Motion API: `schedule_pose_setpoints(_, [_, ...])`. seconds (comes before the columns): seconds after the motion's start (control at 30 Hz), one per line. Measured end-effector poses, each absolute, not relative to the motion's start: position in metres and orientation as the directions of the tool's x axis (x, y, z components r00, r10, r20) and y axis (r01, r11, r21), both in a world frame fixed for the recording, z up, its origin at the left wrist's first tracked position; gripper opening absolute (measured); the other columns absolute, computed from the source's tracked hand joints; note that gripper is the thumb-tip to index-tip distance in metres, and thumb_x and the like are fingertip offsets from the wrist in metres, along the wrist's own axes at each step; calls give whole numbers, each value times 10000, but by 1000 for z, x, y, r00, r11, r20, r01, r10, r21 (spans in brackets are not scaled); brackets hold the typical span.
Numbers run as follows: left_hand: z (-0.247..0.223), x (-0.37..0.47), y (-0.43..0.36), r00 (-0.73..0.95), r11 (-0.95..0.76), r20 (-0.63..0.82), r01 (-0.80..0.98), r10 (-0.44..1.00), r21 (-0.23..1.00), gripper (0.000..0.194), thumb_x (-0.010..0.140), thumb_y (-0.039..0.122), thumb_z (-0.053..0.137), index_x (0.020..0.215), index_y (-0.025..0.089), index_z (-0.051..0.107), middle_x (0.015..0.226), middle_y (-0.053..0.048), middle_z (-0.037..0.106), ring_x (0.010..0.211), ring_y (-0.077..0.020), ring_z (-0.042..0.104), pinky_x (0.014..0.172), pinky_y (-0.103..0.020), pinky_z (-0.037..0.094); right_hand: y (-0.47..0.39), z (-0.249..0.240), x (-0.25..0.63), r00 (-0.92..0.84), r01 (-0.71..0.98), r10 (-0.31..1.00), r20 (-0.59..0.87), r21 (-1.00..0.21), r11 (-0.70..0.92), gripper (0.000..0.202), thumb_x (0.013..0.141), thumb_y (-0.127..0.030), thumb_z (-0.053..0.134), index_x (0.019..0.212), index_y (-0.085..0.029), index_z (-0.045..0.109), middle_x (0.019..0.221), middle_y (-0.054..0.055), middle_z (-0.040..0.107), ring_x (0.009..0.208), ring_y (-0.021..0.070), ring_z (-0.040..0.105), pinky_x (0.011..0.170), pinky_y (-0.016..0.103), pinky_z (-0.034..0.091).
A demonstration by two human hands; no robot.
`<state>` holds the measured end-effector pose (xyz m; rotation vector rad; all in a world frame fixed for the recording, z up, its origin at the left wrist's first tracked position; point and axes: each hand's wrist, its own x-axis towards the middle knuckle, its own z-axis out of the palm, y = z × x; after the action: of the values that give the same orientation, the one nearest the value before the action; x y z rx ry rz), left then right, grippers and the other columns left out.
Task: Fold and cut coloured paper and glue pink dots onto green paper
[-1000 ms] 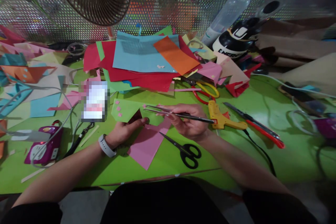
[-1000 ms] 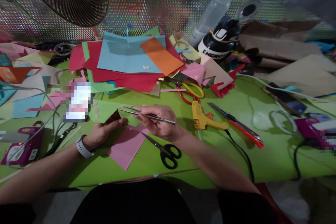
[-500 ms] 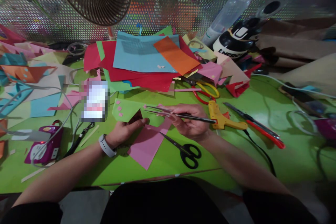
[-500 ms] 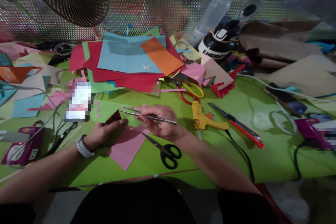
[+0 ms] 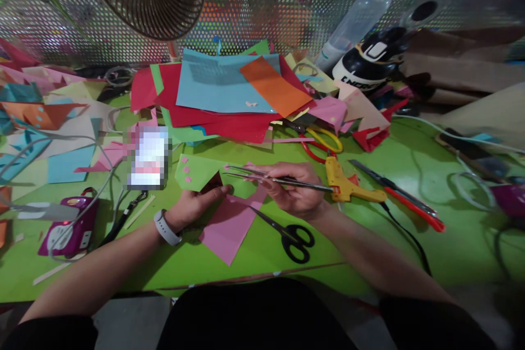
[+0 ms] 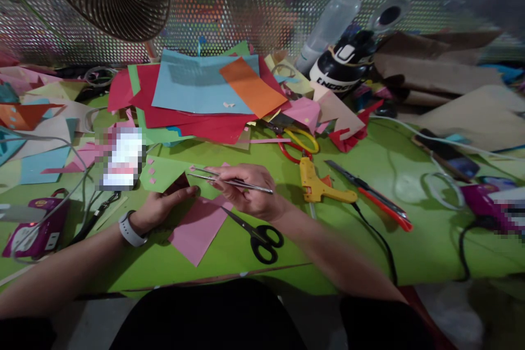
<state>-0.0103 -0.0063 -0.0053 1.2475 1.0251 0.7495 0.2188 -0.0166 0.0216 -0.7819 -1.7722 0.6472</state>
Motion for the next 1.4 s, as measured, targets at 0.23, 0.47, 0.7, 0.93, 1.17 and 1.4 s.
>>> schedule_pose_setpoints(0.23, [-4,-9,-6,379,184,-197,70,904,980,276,812,403,760,912,148,737,927,-94,756,832,-225,686,839,-382,568,-15,21,219,-252,202,759,600,-735,647,25,914,-230,694,923,-209,686,1036,92,801,937,247,779,790,368,675])
schedule_pose_setpoints(0.47, [-5,-8,-6,385,142,-150,48,911,989,262,814,394,758,921,157,724,928,-84,744,852,-224,681,885,-397,553,-15,18,223,-254,214,777,576,-750,626,52,911,-261,703,958,-239,692,1038,88,801,959,259,775,810,415,674])
schedule_pose_setpoints(0.7, [-4,-8,-6,387,113,-132,71,913,991,251,818,388,749,906,153,735,919,-87,756,838,-224,687,854,-383,565,-15,18,224,-264,223,771,579,-741,633,65,910,-238,695,969,-263,682,1045,71,800,967,260,773,818,420,676])
schedule_pose_setpoints(0.93, [-5,-9,-5,392,107,-129,77,911,991,251,817,394,744,880,151,733,892,-86,760,811,-223,694,825,-376,573,-15,20,222,-215,188,743,634,-720,668,66,919,-212,684,959,-260,661,1044,59,803,932,250,779,733,337,680])
schedule_pose_setpoints(1.17, [1,-7,-5,404,90,-110,67,908,994,210,818,369,734,858,163,744,883,-77,764,825,-225,708,850,-376,576,-14,14,220,-171,153,731,661,-715,682,174,895,-129,684,1020,-243,641,1039,77,803,955,258,773,714,345,682])
schedule_pose_setpoints(1.4, [-5,-9,-5,371,88,-113,84,922,993,245,810,383,751,869,146,749,881,-94,765,805,-222,701,824,-376,573,-14,18,221,-184,115,734,653,-728,676,149,886,-137,710,985,-240,667,1060,55,801,929,242,778,797,346,672])
